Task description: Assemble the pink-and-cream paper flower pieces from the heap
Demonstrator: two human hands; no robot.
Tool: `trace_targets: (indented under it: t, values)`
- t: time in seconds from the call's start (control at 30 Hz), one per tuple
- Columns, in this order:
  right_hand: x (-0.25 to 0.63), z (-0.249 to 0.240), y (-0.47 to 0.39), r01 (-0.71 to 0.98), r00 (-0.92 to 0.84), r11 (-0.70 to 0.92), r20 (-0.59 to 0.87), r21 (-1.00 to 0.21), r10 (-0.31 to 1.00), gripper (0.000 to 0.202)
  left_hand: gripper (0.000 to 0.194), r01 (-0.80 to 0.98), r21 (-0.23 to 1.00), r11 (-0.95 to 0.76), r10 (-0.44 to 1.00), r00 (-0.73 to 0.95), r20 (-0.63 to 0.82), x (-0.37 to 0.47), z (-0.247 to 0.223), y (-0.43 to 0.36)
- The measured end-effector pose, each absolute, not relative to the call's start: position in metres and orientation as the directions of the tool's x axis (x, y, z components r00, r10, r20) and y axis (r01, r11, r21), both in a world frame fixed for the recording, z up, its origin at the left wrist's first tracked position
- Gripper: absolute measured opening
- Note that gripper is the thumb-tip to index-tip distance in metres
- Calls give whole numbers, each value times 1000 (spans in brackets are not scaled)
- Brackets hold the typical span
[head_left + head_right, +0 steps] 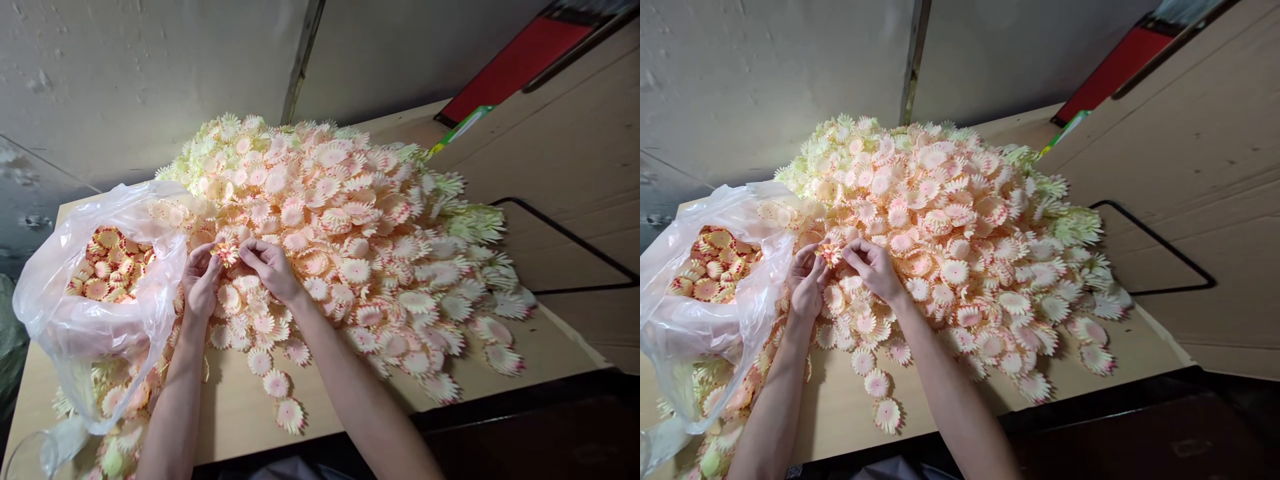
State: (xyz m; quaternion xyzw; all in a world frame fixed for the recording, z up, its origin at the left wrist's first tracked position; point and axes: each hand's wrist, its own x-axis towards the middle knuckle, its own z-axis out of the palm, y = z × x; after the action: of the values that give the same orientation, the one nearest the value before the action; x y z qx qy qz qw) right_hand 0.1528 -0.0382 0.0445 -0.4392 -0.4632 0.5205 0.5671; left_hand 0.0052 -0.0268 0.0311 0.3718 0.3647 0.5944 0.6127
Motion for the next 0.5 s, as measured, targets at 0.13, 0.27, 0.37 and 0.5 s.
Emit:
trace_targets:
  t: [0.13,0.27,0.37,0.5]
  values:
    - [151,44,-40,-114,14,96,95,-989,995,37,27,-391,920,-31,997,54,56,4,27,-27]
    - [149,41,-41,20,19,174,174,-985,985,37,26,-321,945,-69,990,93,104,3,25,-28]
    - [148,39,-42,13,26,146,147,-989,989,36,27,-328,942,-70,989,99,108,4,28,-29]
    - [148,39,-43,-116,-7,84,86,-990,996,32,29,-323,946,-14,998,51,32,6,32,-31]
